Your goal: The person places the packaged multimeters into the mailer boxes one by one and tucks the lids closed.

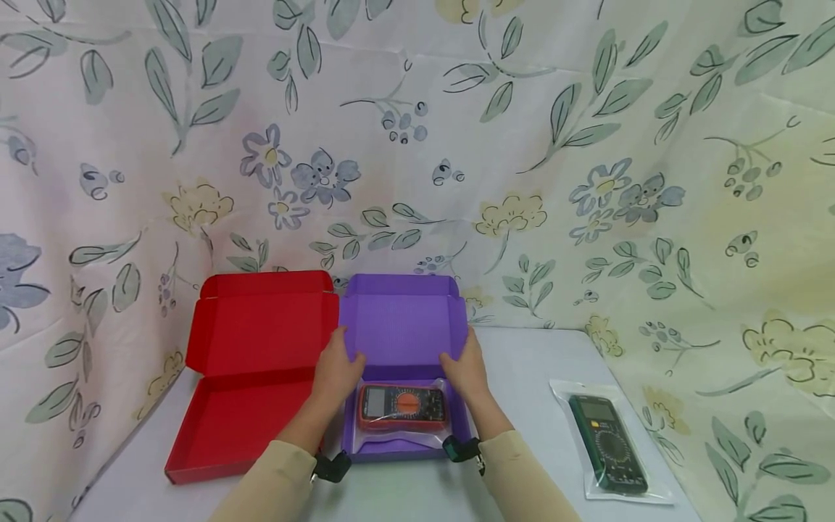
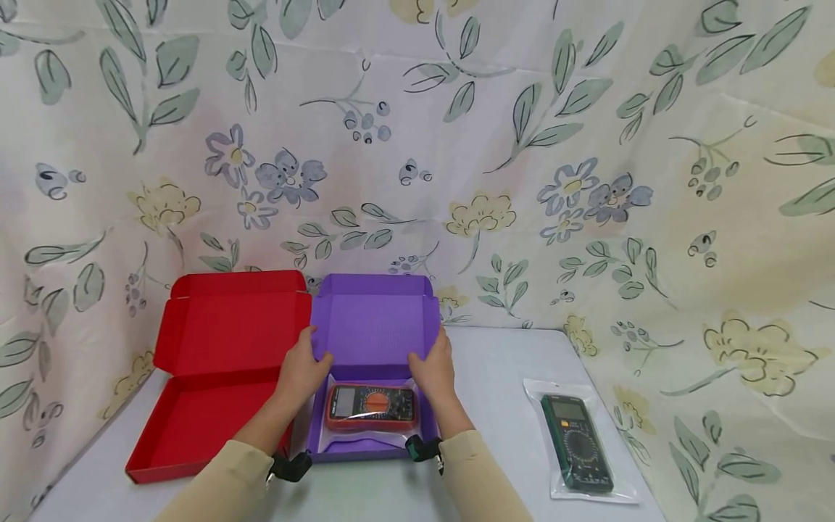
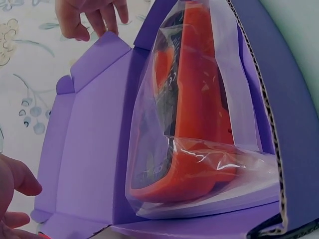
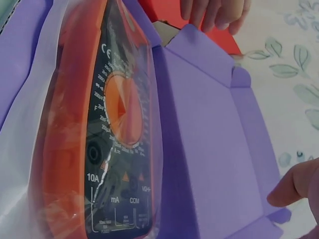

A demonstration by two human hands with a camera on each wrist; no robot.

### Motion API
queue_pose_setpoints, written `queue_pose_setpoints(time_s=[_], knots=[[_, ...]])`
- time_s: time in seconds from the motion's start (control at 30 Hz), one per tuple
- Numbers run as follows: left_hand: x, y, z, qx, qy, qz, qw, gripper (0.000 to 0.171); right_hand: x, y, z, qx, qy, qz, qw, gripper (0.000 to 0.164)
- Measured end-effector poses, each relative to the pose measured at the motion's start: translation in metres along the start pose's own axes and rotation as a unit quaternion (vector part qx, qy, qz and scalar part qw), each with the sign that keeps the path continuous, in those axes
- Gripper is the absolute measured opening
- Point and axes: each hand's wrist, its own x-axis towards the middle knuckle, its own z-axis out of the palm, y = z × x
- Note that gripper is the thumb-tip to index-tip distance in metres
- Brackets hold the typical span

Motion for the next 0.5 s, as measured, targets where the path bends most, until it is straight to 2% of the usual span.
queue_pose_setpoints(time_s=[0.23,0.5], knots=[[-0.0019,0.0026,-0.0027,-0.003,0.015,0.010,0.9998,0.057,-0.0027,-0.0023,0.0007,-0.013,0.015,0.003,1.000,0.084],[-0.0020,0.0066,-0.0059,-0.019,0.020,0.007,0.9996,0.055,-0.0053,-0.0048,0.0030,-0.027,0.023,0.004,0.999,0.082]])
